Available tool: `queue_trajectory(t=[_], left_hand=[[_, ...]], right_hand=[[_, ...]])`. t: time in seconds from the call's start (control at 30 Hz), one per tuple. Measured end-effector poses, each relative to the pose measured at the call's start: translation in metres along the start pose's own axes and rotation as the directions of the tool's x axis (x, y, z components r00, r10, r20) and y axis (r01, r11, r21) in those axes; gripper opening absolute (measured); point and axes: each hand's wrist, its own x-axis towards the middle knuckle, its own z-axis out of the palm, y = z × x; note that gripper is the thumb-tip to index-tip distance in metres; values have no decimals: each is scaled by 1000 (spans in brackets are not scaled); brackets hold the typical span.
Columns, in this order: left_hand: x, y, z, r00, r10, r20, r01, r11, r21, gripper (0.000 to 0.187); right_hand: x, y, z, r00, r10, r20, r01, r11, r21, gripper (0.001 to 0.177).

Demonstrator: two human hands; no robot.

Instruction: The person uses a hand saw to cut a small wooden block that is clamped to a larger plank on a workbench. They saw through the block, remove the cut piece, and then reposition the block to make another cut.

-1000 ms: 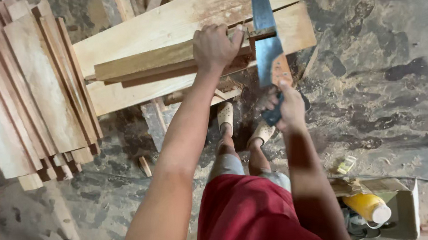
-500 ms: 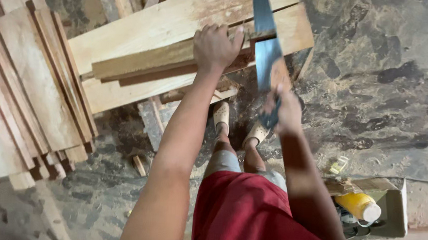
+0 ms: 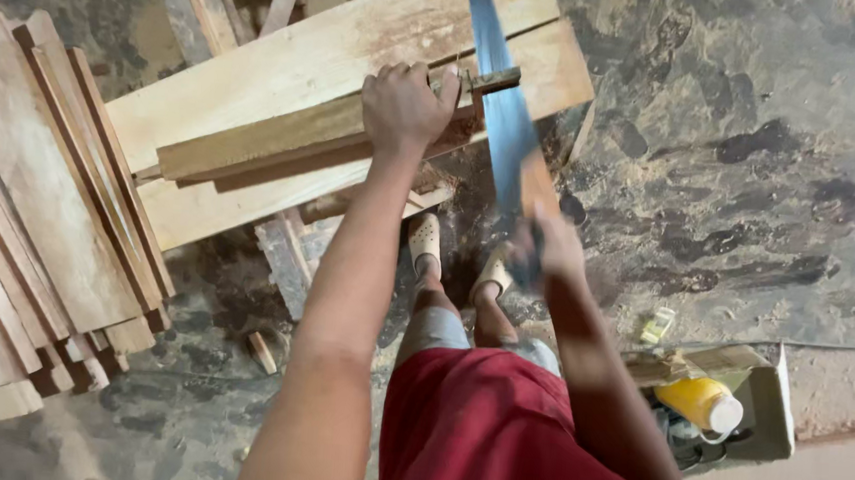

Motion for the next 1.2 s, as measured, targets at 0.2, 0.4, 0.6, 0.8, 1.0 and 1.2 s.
queue_trajectory(t=[0.2,0.4,0.6,0.8,1.0,1.2], left_hand=[[-5,0,18,999,-41,-8,41,999,4,63],[-11,-11,9,928,251,-277,-246,968,52,47],[1,24,-15,993,-11,-120,36,977,211,50],[-3,13,-2,985,42,-166,-22,992,123,51],[-3,11,-3,999,-27,-21,29,992,123,54],[7,9,-3,974,55,-218,-15,983,180,53]], right_hand=[[-29,48,-45,942,-162,295,98,970,221,26],[73,14,8,921,-352,166,381,902,-204,35],[-43,27,-53,945,-191,266,133,966,221,32],[9,-32,28,917,-216,336,73,917,392,26],[-27,27,-28,896,-258,362,123,926,357,34],[-27,41,-21,938,-38,345,-114,906,408,30]])
